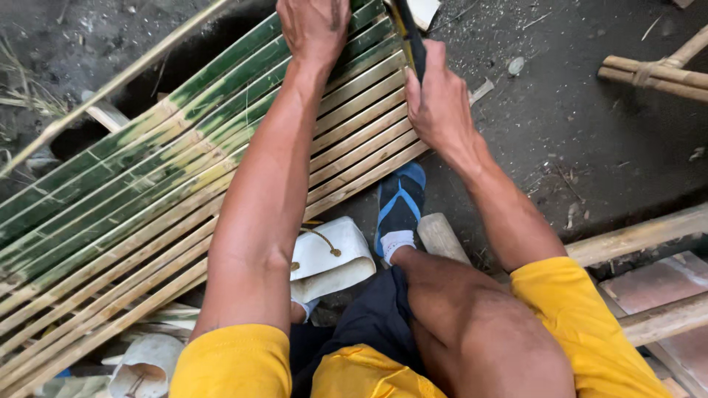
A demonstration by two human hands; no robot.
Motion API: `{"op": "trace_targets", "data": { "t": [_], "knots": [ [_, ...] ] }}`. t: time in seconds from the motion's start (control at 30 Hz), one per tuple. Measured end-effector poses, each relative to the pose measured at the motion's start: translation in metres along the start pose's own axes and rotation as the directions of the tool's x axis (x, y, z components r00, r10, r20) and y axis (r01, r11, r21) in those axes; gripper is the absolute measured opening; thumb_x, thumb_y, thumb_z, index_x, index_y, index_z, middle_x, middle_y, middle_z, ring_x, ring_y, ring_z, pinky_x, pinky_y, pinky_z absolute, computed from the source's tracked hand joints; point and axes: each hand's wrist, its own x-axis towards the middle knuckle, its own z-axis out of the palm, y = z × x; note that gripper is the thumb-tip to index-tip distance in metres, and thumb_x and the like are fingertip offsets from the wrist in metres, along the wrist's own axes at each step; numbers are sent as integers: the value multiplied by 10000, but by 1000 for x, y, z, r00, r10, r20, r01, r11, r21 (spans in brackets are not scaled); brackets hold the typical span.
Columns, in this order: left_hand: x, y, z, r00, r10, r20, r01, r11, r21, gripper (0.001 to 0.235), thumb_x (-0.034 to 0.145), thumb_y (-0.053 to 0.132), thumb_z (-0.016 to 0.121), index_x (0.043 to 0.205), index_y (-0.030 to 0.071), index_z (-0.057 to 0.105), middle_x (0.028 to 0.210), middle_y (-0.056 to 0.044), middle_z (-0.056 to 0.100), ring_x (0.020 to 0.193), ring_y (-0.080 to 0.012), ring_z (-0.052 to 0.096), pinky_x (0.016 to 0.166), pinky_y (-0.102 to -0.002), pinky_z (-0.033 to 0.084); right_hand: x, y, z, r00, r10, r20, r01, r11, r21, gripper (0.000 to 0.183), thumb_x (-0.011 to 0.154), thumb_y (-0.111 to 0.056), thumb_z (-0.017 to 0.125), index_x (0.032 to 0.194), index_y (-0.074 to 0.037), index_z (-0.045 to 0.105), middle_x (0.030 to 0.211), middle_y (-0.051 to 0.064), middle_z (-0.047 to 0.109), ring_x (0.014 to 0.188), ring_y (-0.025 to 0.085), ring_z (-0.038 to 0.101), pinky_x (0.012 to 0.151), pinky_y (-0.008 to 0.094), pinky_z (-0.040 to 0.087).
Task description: The person hammers nails into a bamboo structure using a hammer. They repeatedly pick up nails from a white container and drive them into the bamboo slats to secure them.
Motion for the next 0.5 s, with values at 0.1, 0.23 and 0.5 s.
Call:
{"op": "trace_targets", "data": {
  "t": [0.1, 0.23, 0.5],
  "knots": [
    [-1, -3, 9, 968, -164, 187, 123, 969, 212, 172, 881, 221, 738, 813, 67, 705, 765, -202, 678, 742, -439, 654, 693, -559, 512, -18, -21, -19, 986, -71, -153, 85, 993, 86, 378, 1088, -79, 628, 1351, 32, 379, 835, 255, 650, 732, 458, 701, 610, 500, 544],
    [-16, -10, 11, 990, -133, -35, 135, 990, 49, 358, 785, 286, 776, 910, -25, 652, 857, -251, 668, 819, -471, 621, 743, -559, 503, -9, -24, -14, 925, -289, -245, 295, 955, -10, 357, 1082, -104, 564, 1323, 57, 356, 934, 333, 647, 764, 499, 681, 654, 521, 548],
    [-11, -10, 12, 996, -93, 1, 93, 993, 76, 280, 812, 289, 750, 887, 32, 668, 857, -224, 682, 810, -459, 633, 747, -560, 505, -13, 0, -12, 885, -384, -262, 381, 922, -64, 334, 1119, -171, 504, 1366, 37, 421, 937, 290, 661, 794, 416, 690, 694, 505, 581]
  ]
}}
